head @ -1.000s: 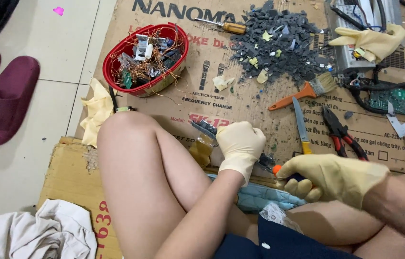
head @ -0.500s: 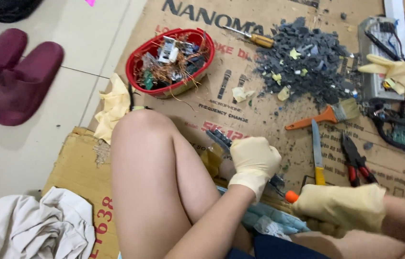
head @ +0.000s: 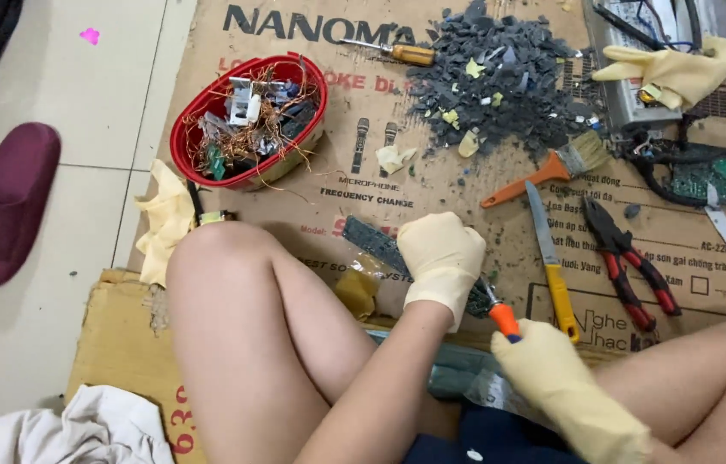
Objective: The person sits on the floor and uses a screwdriver and pliers to disassemble a small electronic device. They remove screws and components from the device, placing them into a red container.
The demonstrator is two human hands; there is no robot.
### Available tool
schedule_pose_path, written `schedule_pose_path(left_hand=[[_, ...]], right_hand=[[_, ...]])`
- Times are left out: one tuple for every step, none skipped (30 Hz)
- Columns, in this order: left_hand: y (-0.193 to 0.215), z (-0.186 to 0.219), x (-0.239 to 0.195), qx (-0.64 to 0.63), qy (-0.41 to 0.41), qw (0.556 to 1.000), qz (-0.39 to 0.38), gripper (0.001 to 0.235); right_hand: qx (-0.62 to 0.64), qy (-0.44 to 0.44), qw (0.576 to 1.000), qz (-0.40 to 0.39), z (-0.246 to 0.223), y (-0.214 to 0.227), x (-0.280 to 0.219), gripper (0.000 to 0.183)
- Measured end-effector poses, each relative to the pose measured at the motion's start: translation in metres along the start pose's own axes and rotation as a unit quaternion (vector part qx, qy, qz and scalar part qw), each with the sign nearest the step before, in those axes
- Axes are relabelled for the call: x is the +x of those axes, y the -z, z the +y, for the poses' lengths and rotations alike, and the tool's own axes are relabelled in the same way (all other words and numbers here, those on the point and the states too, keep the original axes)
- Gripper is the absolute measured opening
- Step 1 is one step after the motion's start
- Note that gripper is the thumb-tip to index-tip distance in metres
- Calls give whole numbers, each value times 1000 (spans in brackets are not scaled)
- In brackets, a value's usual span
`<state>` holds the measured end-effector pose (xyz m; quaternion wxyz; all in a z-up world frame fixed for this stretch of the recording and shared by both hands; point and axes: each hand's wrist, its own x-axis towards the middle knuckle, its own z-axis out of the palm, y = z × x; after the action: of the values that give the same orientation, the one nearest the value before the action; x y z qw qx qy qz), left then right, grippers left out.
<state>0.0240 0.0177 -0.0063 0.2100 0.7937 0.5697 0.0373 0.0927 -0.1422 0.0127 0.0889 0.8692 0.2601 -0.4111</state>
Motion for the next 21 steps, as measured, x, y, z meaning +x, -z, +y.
schedule_pose_path(left_hand=[[1, -1, -1, 3, -1, 1000, -1, 30], [2, -2, -3, 5, 2, 1000, 3, 31], [3, -5, -7, 10, 5, 1000, 4, 33], [5, -7, -13, 16, 4, 1000, 0, 33], [9, -11, -19, 4, 2, 1000, 27, 32], [13, -15, -25, -8, 0, 999, 53, 31], [15, -16, -25, 1, 0, 999, 51, 31], [16, -17, -26, 4, 0, 999, 51, 31], [16, -15, -26, 4, -7, 999, 48, 30], [16, -17, -26, 10, -14, 999, 45, 30], [16, -17, -26, 13, -11, 999, 45, 32], [16, -16, -25, 16, -8, 999, 45, 33], [16, -17, -25, 24, -14, 999, 44, 33], [16, -17, -25, 29, -7, 999, 35, 34], [16, -16, -24, 35, -2, 999, 27, 35], [20, -16, -23, 43, -10, 999, 25, 35], [23, -15, -24, 45, 2, 999, -2, 35], [26, -14, -23, 47, 15, 998, -30, 35], [24, -15, -24, 59, 10, 998, -33, 35], [23, -16, -24, 56, 1, 998, -18, 35], [21, -17, -24, 53, -8, 999, -2, 35]], right_hand=[[3, 0, 1000, -2, 2, 16, -1, 34], [-9, -6, 999, -31, 5, 31, -3, 37], [-20, -14, 998, -64, 8, 44, -6, 41], [-15, -14, 997, -69, 12, 53, -9, 41], [7, -12, 998, -57, 14, 63, -12, 50], [29, -10, 999, -44, 17, 72, -14, 60], [34, -7, 998, -50, 14, 77, -20, 60], [24, -5, 999, -46, 11, 81, -25, 52], [18, -8, 999, -39, 12, 87, -30, 44], [27, -10, 999, -42, 16, 83, -27, 44], [53, 5, 998, -42, 22, 79, -25, 35], [80, 20, 996, -41, 29, 77, -23, 27], [91, 19, 995, -44, 32, 73, -19, 27], [62, 30, 996, -50, 36, 70, -15, 32], [35, 40, 997, -55, 39, 67, -12, 37], [46, 39, 996, -58, 39, 65, -7, 37], [-11, 57, 997, -59, 40, 62, -2, 38], [-68, 75, 993, -60, 42, 60, 3, 39], [-57, 77, 993, -65, 42, 57, 7, 39], [-66, 95, 992, -54, 43, 55, 10, 36], [-76, 113, 990, -43, 44, 54, 14, 34]])
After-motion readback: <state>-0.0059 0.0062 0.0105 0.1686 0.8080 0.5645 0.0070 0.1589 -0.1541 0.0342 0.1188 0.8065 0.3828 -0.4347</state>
